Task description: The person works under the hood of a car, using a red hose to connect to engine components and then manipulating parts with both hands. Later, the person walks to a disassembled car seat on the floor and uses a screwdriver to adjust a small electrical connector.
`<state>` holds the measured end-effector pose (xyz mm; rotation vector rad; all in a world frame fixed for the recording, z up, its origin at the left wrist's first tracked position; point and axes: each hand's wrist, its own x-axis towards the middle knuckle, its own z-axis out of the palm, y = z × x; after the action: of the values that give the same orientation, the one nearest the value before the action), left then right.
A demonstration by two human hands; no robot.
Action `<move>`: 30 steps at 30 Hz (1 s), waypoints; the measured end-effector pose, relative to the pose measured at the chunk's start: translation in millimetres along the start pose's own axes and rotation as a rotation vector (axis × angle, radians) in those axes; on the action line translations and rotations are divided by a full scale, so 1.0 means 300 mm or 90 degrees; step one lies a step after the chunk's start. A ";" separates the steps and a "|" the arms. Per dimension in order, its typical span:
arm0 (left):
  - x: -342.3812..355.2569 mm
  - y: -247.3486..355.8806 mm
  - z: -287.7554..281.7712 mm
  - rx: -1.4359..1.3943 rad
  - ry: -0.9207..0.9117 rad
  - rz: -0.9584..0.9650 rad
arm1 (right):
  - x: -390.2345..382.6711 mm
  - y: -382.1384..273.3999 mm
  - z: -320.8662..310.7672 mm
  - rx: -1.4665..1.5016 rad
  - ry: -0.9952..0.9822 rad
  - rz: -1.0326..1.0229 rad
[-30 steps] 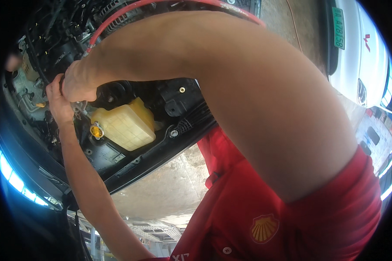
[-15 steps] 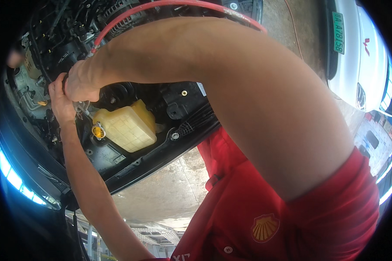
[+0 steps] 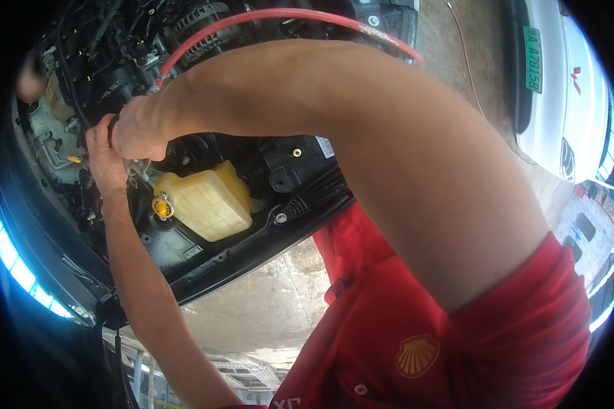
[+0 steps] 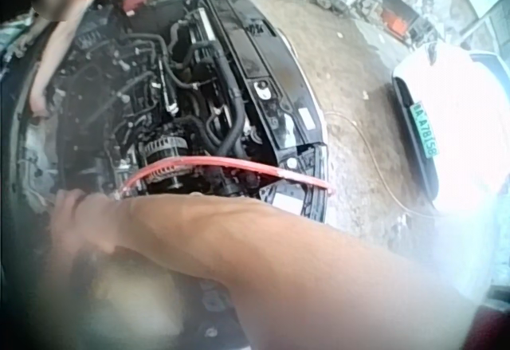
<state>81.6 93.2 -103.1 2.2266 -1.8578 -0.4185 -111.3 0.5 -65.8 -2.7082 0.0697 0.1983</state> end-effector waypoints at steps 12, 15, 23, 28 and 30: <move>0.001 0.056 -0.025 0.067 0.061 0.056 | 0.009 0.000 0.006 0.022 0.013 0.020; -0.002 0.079 -0.035 0.053 0.063 0.049 | 0.010 -0.003 -0.003 0.006 -0.021 0.016; -0.003 0.089 -0.038 0.054 0.066 0.035 | 0.009 -0.004 -0.008 0.027 -0.023 0.018; 0.001 0.086 -0.036 0.027 0.072 0.045 | 0.012 0.002 -0.013 0.036 -0.045 0.009; 0.000 0.087 -0.039 0.048 0.079 0.047 | 0.006 -0.002 -0.012 0.035 -0.019 0.010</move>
<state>61.7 88.1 -83.3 2.1685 -1.9127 -0.1961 -108.9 -0.6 -62.5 -2.6496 0.0867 0.2383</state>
